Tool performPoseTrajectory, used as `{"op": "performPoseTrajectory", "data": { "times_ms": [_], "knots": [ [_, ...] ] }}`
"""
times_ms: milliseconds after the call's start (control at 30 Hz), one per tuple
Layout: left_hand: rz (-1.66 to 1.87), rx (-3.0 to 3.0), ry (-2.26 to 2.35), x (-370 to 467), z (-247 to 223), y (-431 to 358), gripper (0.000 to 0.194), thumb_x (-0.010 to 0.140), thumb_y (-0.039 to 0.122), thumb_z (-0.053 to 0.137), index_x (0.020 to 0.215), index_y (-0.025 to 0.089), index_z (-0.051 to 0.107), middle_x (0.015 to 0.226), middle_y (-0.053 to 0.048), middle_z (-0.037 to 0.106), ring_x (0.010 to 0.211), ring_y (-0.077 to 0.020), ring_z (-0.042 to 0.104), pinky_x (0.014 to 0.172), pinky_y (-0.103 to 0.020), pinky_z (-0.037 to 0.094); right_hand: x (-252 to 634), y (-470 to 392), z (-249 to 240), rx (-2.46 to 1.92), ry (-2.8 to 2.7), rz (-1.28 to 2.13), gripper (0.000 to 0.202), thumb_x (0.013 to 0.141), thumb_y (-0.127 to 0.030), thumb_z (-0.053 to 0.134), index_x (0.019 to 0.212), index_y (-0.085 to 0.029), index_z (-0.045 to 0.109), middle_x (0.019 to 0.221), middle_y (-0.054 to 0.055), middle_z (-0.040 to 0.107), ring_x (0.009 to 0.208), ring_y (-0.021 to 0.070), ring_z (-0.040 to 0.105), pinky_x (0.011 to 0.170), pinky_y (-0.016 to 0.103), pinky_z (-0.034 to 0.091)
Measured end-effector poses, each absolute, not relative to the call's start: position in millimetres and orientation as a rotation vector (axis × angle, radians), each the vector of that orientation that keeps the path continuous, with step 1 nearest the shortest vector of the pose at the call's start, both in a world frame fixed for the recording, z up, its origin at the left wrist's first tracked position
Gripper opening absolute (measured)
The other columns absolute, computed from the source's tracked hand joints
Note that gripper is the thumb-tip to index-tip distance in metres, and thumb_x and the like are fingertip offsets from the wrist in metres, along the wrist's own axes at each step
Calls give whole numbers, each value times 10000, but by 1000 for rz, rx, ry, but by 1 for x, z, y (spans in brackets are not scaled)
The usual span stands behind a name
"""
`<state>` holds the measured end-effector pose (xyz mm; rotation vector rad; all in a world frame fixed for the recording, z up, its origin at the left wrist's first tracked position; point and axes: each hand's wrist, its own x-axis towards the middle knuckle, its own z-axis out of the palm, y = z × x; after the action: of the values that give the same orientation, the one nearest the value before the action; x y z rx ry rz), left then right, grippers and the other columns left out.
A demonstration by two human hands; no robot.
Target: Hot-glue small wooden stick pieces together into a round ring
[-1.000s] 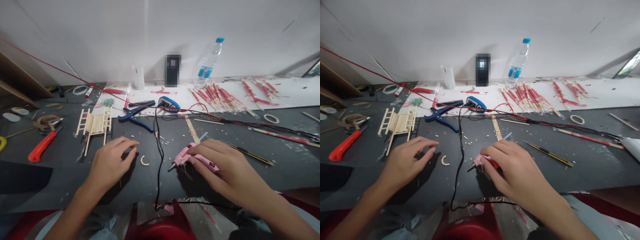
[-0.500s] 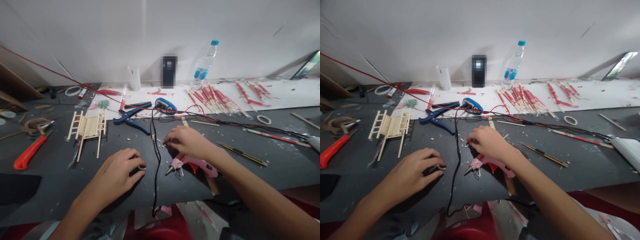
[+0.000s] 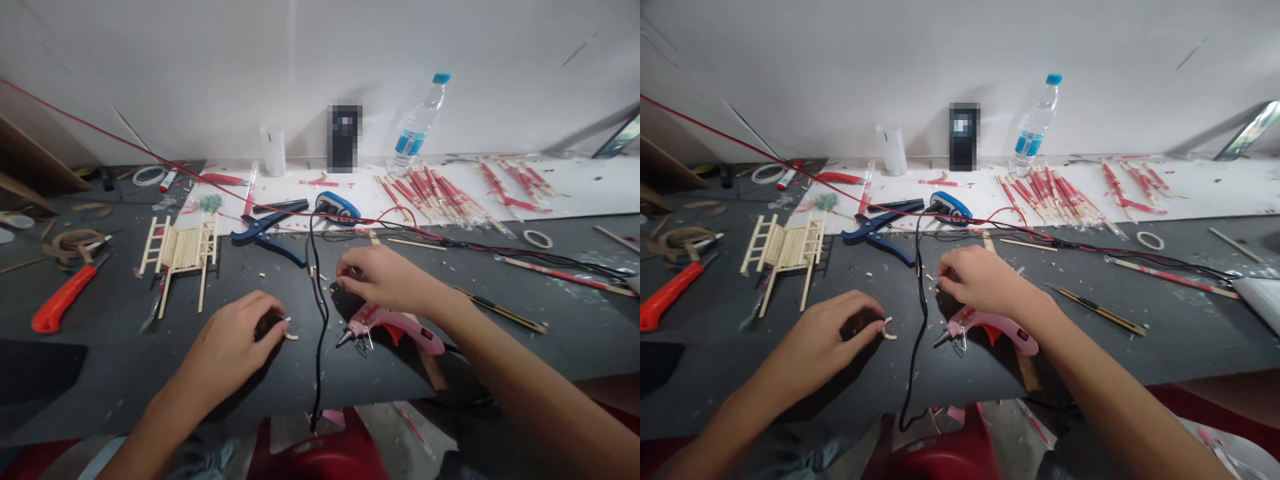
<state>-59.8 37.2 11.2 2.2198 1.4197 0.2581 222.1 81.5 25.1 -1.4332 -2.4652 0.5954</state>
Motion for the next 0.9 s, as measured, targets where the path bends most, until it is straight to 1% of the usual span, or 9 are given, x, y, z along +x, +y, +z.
{"op": "performPoseTrajectory", "data": {
  "times_ms": [67,133,233,300,367,467,567,700,900],
  "knots": [
    [251,2197,1505,-57,11,38,178,981,364,629,1003,246,760,937,-17,745,784,-204,675,686,-322,454,226,74,33,-1416,-2391,664,107,961,-181,621,888,-183,700,796,6,745,715,152,641,706,282,431],
    [241,2204,1538,-52,10,39,182,957,356,648,1010,252,788,968,-25,765,744,-203,668,664,-324,427,227,63,40,-1383,-2296,771,90,959,-195,630,874,-200,661,745,-30,719,660,125,637,677,255,457],
    [244,2209,1549,-47,8,39,181,940,314,638,959,276,814,1017,-22,792,744,-211,684,644,-320,401,224,46,45,-1285,-2064,1120,87,947,-193,647,863,-212,643,712,-42,703,626,121,652,628,235,492],
    [265,2192,1544,-45,9,39,178,929,293,639,916,283,816,987,-19,808,785,-234,712,650,-318,416,219,36,47,-1202,-1941,1272,85,926,-175,680,847,-205,681,710,-31,709,634,122,649,617,230,495],
    [291,2164,1522,-44,13,37,168,927,299,651,921,293,819,940,-8,823,821,-242,740,672,-310,460,215,28,48,-1158,-1894,1299,62,895,-163,722,842,-195,727,734,-19,719,648,115,622,614,222,482],
    [411,1972,1438,-42,24,31,169,943,368,678,932,294,829,861,8,834,782,-211,767,678,-273,528,209,18,48,-1157,-1812,1335,46,884,-171,735,845,-190,751,764,-8,729,639,103,584,588,209,463],
    [644,1578,1282,-37,35,21,137,887,392,774,899,282,854,823,-2,839,732,-182,767,667,-231,564,203,9,48,-1117,-1727,1314,53,895,-159,730,877,-200,759,808,-6,763,691,109,649,625,197,510],
    [799,1266,1155,-31,43,7,72,813,327,876,878,298,873,819,-7,840,747,-151,767,674,-174,584,194,-3,49,-1026,-1645,1235,140,903,-124,763,957,-240,821,872,-27,832,774,103,754,721,167,574],
    [863,1093,1101,-28,46,-5,98,749,269,930,802,292,851,734,13,793,653,-106,728,605,-124,570,182,-16,48,-971,-1461,1180,240,838,-49,809,895,-272,878,832,-30,851,738,118,788,697,169,615]
  ]
}}
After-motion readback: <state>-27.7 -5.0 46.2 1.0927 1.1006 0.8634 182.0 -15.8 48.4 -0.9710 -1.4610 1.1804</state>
